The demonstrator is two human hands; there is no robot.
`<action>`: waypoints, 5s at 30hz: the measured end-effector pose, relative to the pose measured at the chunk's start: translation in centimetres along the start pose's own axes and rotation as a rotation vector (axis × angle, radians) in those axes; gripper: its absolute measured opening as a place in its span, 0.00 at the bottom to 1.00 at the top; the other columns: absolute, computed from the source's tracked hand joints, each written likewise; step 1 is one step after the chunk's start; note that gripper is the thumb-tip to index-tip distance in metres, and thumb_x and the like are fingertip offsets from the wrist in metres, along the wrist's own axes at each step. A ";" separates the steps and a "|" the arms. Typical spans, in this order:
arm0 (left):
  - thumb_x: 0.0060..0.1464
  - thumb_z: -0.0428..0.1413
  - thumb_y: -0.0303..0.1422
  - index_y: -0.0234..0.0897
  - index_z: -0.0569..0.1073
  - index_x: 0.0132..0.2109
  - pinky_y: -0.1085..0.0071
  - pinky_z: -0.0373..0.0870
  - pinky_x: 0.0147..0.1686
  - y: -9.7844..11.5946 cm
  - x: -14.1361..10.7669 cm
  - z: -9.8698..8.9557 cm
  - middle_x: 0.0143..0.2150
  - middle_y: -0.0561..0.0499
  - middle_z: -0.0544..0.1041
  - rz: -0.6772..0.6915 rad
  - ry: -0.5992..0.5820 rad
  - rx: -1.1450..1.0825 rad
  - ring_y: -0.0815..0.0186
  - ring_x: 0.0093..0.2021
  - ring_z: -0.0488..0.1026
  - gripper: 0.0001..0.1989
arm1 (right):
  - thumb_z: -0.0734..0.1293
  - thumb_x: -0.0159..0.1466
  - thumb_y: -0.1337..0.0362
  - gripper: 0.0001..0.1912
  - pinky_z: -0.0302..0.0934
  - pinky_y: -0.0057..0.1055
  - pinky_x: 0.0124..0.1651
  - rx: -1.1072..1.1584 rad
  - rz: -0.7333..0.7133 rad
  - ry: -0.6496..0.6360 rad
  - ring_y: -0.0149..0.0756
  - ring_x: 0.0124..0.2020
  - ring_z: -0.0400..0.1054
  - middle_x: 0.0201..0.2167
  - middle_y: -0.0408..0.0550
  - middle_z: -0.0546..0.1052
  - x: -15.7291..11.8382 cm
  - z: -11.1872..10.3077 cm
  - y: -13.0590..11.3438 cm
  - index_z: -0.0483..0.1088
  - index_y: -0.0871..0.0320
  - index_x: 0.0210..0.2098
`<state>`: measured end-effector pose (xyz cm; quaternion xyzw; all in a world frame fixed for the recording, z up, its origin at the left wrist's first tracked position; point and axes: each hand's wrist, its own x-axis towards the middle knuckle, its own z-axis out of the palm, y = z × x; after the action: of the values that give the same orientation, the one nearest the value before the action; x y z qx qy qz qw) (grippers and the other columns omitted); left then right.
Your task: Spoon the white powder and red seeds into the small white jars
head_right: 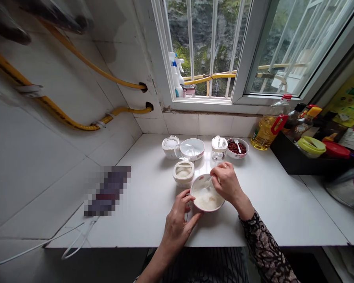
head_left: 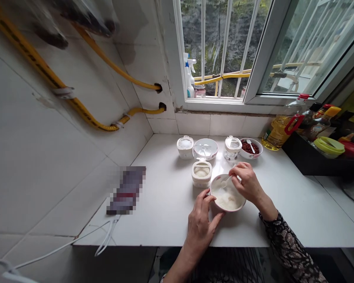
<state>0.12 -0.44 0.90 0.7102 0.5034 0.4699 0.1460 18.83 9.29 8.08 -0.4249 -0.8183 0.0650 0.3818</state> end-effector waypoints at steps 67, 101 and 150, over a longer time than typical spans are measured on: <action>0.55 0.60 0.26 0.43 0.65 0.53 0.62 0.81 0.42 -0.1 0.1 0.2 0.58 0.44 0.70 -0.002 0.002 -0.017 0.55 0.55 0.75 0.20 | 0.57 0.61 0.81 0.18 0.55 0.45 0.59 -0.255 -0.357 -0.099 0.43 0.43 0.68 0.32 0.50 0.79 4.8 3.2 -3.1 0.73 0.56 0.37; 0.56 0.59 0.28 0.43 0.64 0.53 0.61 0.80 0.43 0.0 0.1 -0.1 0.58 0.43 0.70 -0.014 -0.006 -0.004 0.54 0.55 0.74 0.20 | 0.59 0.60 0.75 0.11 0.59 0.44 0.49 -0.084 -0.044 -0.219 0.41 0.33 0.68 0.27 0.48 0.76 1.2 -2.6 -0.1 0.69 0.56 0.29; 0.56 0.59 0.27 0.43 0.64 0.53 0.64 0.80 0.40 -0.4 0.0 0.4 0.58 0.43 0.70 0.002 0.012 -0.007 0.56 0.52 0.76 0.20 | 0.67 0.53 0.61 0.07 0.62 0.37 0.41 0.853 0.623 0.093 0.36 0.27 0.68 0.18 0.42 0.73 1.9 0.5 0.2 0.75 0.58 0.27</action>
<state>0.21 -0.18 0.37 0.7074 0.5019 0.4761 0.1452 18.01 10.91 8.72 -0.4570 -0.5364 0.4835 0.5193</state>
